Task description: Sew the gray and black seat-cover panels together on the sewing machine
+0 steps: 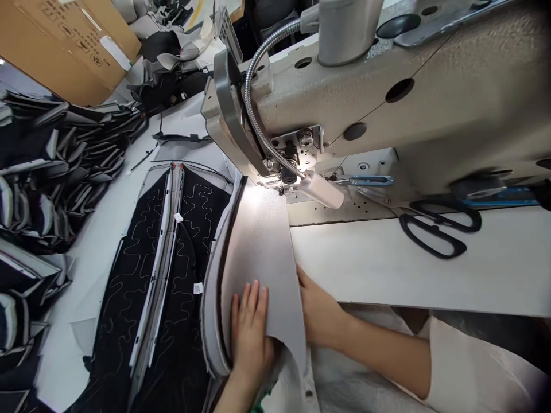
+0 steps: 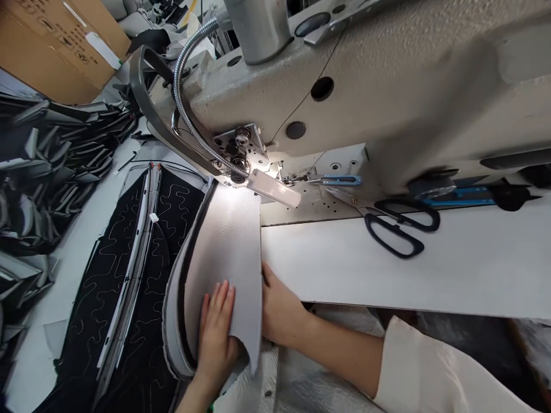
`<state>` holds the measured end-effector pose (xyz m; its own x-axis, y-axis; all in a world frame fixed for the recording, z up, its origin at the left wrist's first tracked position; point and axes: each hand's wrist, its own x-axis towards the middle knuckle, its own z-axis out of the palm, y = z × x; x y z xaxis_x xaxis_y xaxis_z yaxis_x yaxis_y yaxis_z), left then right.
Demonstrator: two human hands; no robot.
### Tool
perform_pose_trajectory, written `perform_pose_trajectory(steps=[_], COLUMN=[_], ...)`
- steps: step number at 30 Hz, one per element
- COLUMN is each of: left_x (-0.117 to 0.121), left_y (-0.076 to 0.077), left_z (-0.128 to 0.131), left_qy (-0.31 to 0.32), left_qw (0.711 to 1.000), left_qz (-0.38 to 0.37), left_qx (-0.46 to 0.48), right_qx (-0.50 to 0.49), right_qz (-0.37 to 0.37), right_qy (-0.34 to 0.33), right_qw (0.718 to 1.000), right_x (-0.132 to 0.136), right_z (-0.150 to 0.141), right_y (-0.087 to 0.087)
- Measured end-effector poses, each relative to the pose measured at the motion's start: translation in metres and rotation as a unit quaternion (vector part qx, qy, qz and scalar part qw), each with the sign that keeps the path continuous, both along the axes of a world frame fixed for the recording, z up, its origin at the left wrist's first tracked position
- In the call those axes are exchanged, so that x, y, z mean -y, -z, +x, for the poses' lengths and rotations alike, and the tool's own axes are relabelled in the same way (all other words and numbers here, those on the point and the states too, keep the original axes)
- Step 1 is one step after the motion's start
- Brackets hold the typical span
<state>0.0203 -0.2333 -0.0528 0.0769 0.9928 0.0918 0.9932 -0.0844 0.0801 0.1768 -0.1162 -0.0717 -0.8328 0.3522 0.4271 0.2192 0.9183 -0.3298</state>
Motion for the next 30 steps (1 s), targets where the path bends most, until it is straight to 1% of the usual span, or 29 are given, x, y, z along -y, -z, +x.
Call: perform_pose_trajectory(steps=[1,2,4,6,8,11,15,18,20,22,26,30], left_x=[-0.003,-0.007,-0.017,-0.026,-0.031,-0.033,-0.038,-0.048,-0.058,-0.069,-0.088,-0.106], left_y=[0.004,0.005,-0.001,-0.008,-0.014,-0.017,-0.024,-0.029,-0.029,-0.026,-0.019,-0.020], left_z=[-0.011,-0.021,-0.038,-0.046,-0.046,-0.040,-0.037,-0.033,-0.030,-0.026,-0.026,-0.029], left_qy=[-0.005,0.000,0.025,0.045,0.046,0.039,0.077,0.104,0.111,0.111,0.110,0.116], left_qw=[1.000,1.000,0.999,0.999,0.999,0.999,0.990,0.982,0.983,0.987,0.992,0.991], left_qz=[0.009,0.011,0.008,0.003,-0.006,-0.024,-0.079,-0.111,-0.104,-0.087,-0.059,-0.057], left_qx=[-0.006,-0.012,-0.022,-0.016,0.000,0.028,0.089,0.113,0.103,0.080,0.036,0.018], right_qx=[0.001,0.003,0.011,0.017,0.017,0.009,0.002,-0.022,-0.045,-0.052,-0.027,-0.003], right_qz=[0.010,0.024,0.047,0.055,0.057,0.059,0.065,0.061,0.064,0.081,0.132,0.141], right_qy=[0.001,0.005,0.016,0.026,0.037,0.054,0.040,0.026,0.021,0.020,0.040,0.037], right_qw=[1.000,1.000,0.999,0.998,0.998,0.997,0.997,0.998,0.997,0.995,0.990,0.989], right_x=[-0.001,-0.001,-0.001,0.002,0.007,0.015,0.013,0.005,0.001,-0.002,-0.002,-0.003], right_z=[0.001,0.002,0.004,0.005,0.004,0.002,0.003,0.003,0.001,-0.001,0.002,0.007], right_y=[-0.002,-0.004,-0.008,-0.010,-0.011,-0.010,-0.009,-0.008,-0.007,-0.009,-0.014,-0.014])
